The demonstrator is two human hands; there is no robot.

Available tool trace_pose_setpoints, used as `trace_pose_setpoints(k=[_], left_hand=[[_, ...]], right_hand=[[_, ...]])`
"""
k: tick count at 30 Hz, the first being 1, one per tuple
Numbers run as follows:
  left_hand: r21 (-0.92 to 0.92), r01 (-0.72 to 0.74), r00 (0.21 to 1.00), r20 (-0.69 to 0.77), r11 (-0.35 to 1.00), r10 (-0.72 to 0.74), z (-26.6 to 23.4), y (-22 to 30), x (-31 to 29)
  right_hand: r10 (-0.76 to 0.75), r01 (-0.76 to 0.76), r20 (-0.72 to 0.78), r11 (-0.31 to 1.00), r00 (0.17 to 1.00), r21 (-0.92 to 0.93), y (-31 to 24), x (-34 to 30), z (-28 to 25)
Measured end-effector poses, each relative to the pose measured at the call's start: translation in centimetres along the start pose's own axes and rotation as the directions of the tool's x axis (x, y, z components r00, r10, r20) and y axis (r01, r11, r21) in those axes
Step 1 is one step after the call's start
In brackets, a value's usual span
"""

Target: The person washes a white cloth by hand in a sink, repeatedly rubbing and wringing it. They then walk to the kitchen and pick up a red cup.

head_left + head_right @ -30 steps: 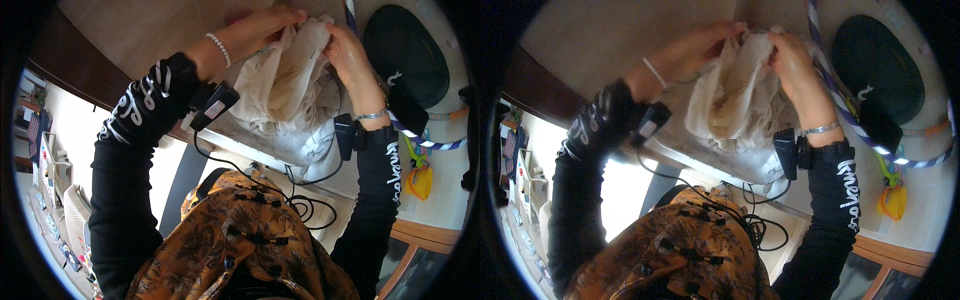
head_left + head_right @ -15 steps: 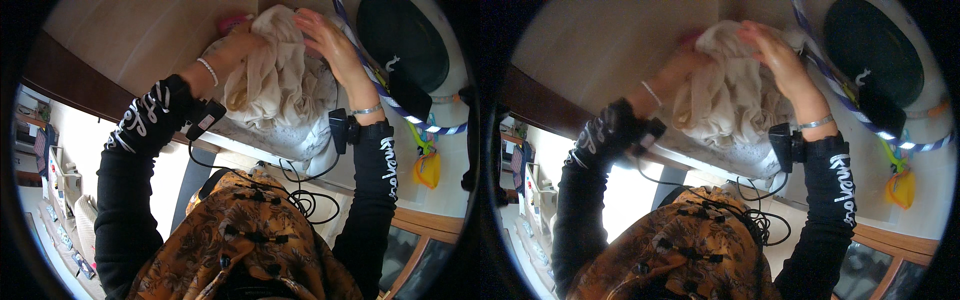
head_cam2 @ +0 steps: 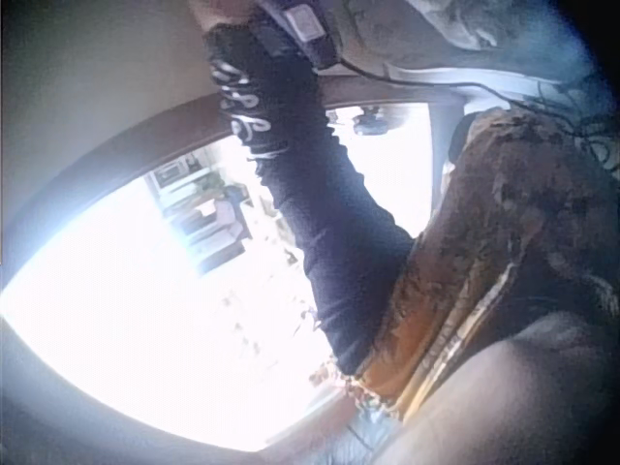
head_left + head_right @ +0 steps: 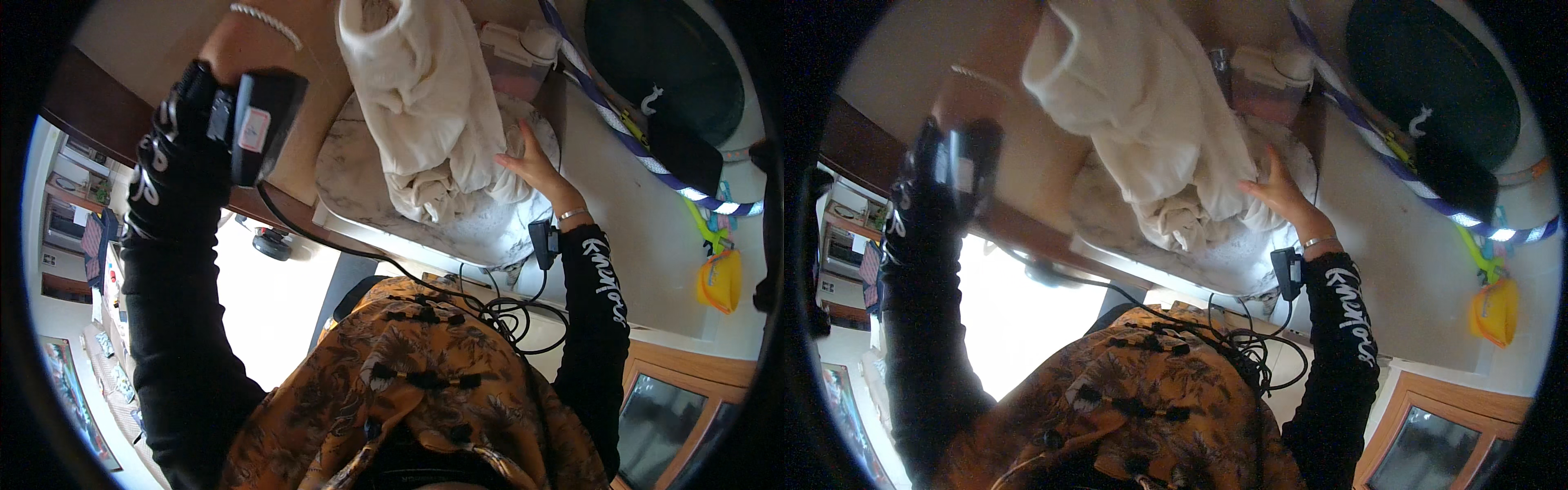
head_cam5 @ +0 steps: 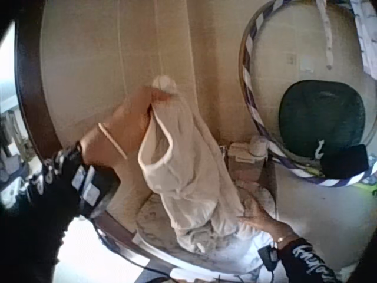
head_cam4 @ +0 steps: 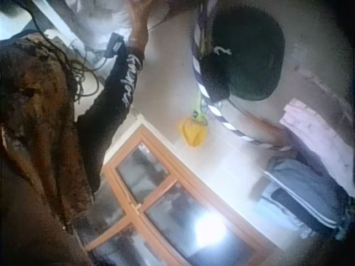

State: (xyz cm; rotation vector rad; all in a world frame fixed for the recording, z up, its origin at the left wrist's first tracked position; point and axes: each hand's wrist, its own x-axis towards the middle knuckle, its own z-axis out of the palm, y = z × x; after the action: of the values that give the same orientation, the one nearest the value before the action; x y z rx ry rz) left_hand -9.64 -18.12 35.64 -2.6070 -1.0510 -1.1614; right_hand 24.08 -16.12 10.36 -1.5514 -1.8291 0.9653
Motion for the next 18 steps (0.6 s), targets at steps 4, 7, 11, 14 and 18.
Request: trace_pose_setpoints(k=[4,7,11,14,18], left_hand=[[0.152,0.024,0.999,0.028,0.988,-0.028,-3.7,-0.4,0.2],[0.241,0.08,0.995,0.038,0.967,-0.092,-6.8,-1.2,-0.4],[0.334,0.179,0.979,0.035,0.925,-0.201,-10.8,-2.5,-1.1],[0.386,0.26,0.958,0.013,0.885,-0.287,-13.4,-3.5,-2.5],[0.443,0.355,0.92,-0.012,0.823,-0.391,-16.5,-4.6,-4.9]], right_hand=[[-0.282,0.284,-0.039,0.955,0.959,0.086,-1.8,1.2,1.0],[-0.421,0.426,-0.069,0.889,0.905,0.168,-3.5,1.2,1.7],[-0.583,0.592,-0.117,0.804,0.804,0.062,-5.7,0.3,2.7],[-0.555,0.549,-0.139,0.832,0.82,-0.083,-7.1,-0.9,5.3],[-0.431,0.381,-0.339,0.901,0.836,-0.206,-8.5,0.2,8.6]])
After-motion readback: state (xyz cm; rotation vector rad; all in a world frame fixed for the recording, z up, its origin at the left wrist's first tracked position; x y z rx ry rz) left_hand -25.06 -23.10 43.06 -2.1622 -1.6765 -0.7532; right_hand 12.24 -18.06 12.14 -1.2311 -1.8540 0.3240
